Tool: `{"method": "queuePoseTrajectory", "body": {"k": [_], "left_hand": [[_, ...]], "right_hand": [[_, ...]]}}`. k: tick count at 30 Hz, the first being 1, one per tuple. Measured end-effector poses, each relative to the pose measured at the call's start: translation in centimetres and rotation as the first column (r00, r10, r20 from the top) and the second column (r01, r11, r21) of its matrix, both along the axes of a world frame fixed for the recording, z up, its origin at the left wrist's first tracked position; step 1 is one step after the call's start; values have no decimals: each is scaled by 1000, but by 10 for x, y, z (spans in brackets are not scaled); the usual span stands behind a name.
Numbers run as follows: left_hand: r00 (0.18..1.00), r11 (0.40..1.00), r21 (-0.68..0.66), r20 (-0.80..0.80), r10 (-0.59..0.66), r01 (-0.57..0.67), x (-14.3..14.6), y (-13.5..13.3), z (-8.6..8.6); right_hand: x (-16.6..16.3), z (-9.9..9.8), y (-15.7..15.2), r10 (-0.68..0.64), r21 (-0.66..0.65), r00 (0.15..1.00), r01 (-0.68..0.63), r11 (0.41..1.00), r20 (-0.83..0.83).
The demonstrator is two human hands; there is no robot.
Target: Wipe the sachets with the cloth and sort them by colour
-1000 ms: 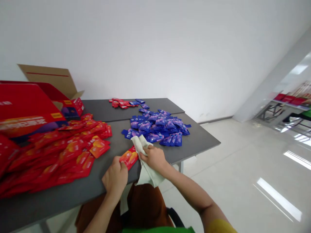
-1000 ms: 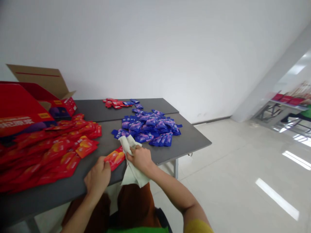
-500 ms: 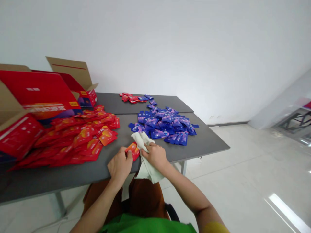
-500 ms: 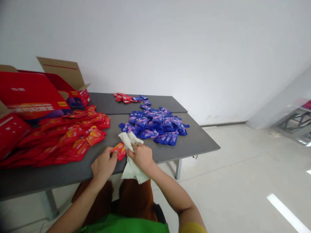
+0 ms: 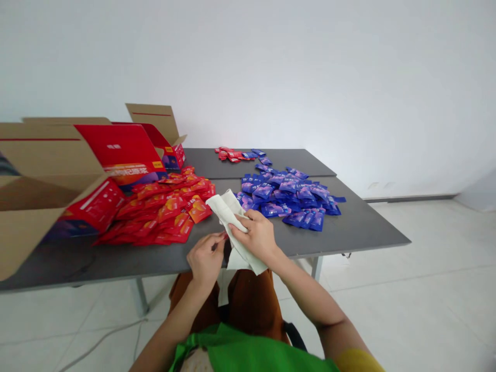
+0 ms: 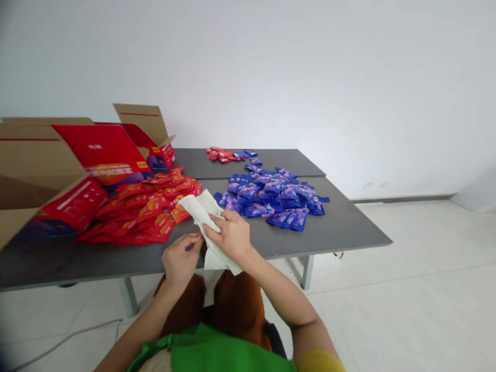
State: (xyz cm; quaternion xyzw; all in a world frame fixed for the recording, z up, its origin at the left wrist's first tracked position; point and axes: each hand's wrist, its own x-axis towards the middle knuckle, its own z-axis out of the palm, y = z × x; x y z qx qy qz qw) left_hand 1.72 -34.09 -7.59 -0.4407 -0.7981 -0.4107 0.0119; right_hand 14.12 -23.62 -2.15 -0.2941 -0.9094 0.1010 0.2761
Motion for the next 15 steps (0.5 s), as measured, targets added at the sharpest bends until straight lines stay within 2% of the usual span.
{"method": "queuePoseTrajectory", "body": {"k": [3,6,8,10,13,15], "left_hand": [[991,992,-121,-124,-43,28,3,-5,-11],[979,955,-291,-203,-1,-59,4,-7,-7],[976,924,-371,-216,3,-86,3,-5,0],[978,903,-426,-204,-32,-59,1,-2,8],[972,874,-485,-222,-77,-42,3,4,19],[962,840,-538,-257,-87,-68,10,8,25]], "right_hand": [[-12,-6,-5,90,40,996,-91,995,5],[-22,-15,-11,105,20,983,-110,994,152],[-25,-21,-12,38,-34,954,-29,999,296],[-20,-26,-10,-80,-49,914,109,993,397],[-3,-27,2,-277,7,847,308,951,453],[7,-25,12,-350,34,800,383,923,487]]}}
